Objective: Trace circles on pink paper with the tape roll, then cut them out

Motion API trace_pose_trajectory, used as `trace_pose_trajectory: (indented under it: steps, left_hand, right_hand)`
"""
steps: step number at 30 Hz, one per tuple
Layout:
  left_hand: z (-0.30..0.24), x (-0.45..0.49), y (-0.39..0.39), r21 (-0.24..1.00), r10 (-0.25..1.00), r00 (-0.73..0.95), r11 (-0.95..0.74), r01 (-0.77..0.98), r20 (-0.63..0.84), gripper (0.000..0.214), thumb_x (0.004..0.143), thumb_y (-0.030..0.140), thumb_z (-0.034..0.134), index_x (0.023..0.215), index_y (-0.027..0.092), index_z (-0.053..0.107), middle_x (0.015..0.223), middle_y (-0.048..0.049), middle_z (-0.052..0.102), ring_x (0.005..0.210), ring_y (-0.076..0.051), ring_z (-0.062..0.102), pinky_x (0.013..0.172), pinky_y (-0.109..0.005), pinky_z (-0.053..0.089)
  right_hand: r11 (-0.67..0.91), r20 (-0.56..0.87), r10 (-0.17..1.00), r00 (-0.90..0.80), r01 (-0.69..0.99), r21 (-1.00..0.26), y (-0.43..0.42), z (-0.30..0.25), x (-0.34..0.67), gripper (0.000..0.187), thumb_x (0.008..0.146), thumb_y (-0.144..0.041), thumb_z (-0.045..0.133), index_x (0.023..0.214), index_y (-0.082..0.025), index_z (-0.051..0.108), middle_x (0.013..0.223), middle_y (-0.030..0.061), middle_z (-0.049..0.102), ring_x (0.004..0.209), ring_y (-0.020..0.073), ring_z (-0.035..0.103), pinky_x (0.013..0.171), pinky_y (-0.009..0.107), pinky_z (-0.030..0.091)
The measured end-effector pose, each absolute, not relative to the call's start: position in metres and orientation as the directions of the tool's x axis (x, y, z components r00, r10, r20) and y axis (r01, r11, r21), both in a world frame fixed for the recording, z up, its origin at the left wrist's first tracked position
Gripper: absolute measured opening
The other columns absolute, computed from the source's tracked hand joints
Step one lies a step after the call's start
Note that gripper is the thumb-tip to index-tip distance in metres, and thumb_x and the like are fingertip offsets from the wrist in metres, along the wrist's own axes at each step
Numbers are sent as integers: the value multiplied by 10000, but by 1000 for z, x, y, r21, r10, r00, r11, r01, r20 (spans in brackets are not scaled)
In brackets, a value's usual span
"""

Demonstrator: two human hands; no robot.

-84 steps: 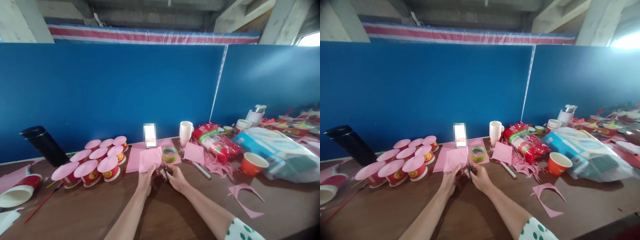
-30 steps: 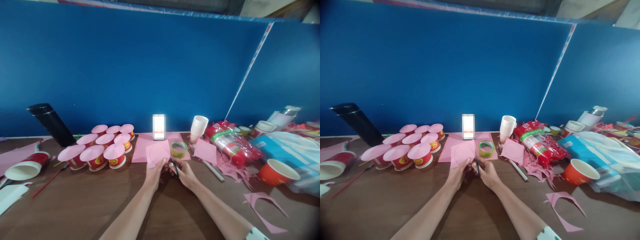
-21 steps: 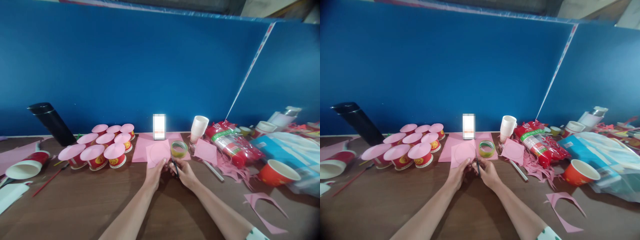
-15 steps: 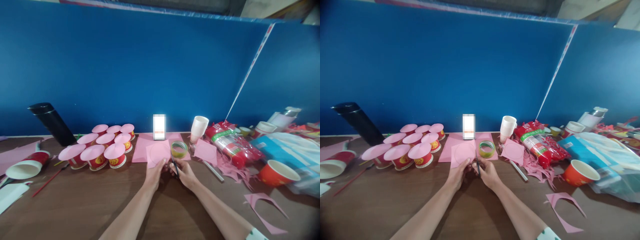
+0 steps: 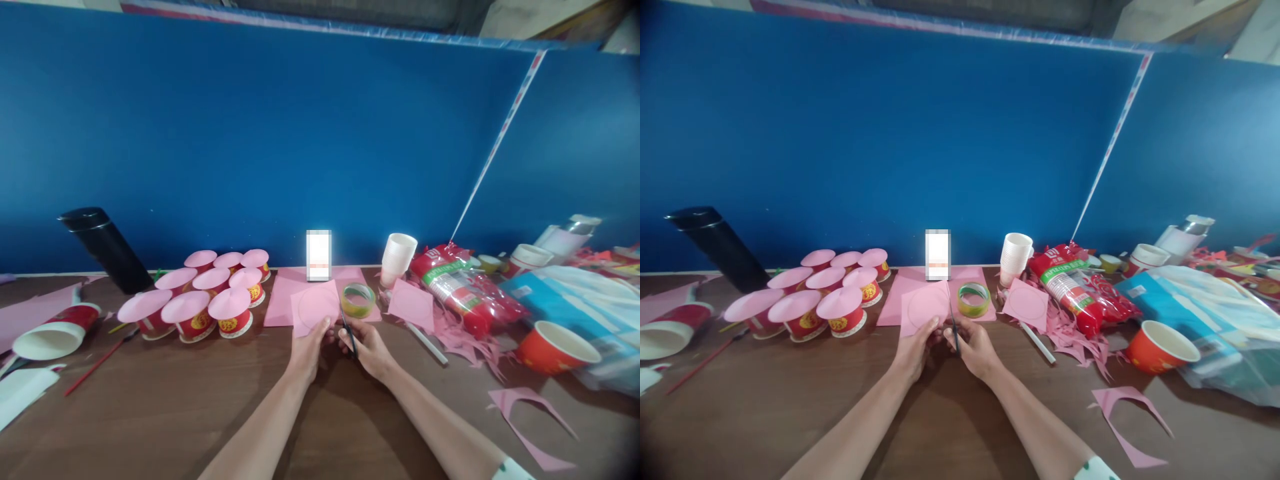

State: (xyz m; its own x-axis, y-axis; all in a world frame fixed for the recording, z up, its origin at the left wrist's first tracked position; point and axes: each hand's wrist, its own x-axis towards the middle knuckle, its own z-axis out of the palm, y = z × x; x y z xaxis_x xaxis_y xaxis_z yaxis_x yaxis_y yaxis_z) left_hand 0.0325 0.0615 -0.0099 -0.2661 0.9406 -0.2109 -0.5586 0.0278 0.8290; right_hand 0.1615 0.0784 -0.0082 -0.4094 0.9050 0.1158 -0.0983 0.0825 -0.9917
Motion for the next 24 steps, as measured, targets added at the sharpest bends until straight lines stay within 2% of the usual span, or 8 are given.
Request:
trace_pose_trajectory:
  steps: [24]
  left_hand:
    - [-10,32,61,831,948,-244,38,-555,-206,256,558,321,758,688,113,683,646,-41,664,572,-120,582,565,-229,473]
  right_hand:
    - [110,134,903,-408,-80,-991,80,-10,162,400,726,-422,645,1012,-145,618,618,-15,557,536,106,493,497,224,424]
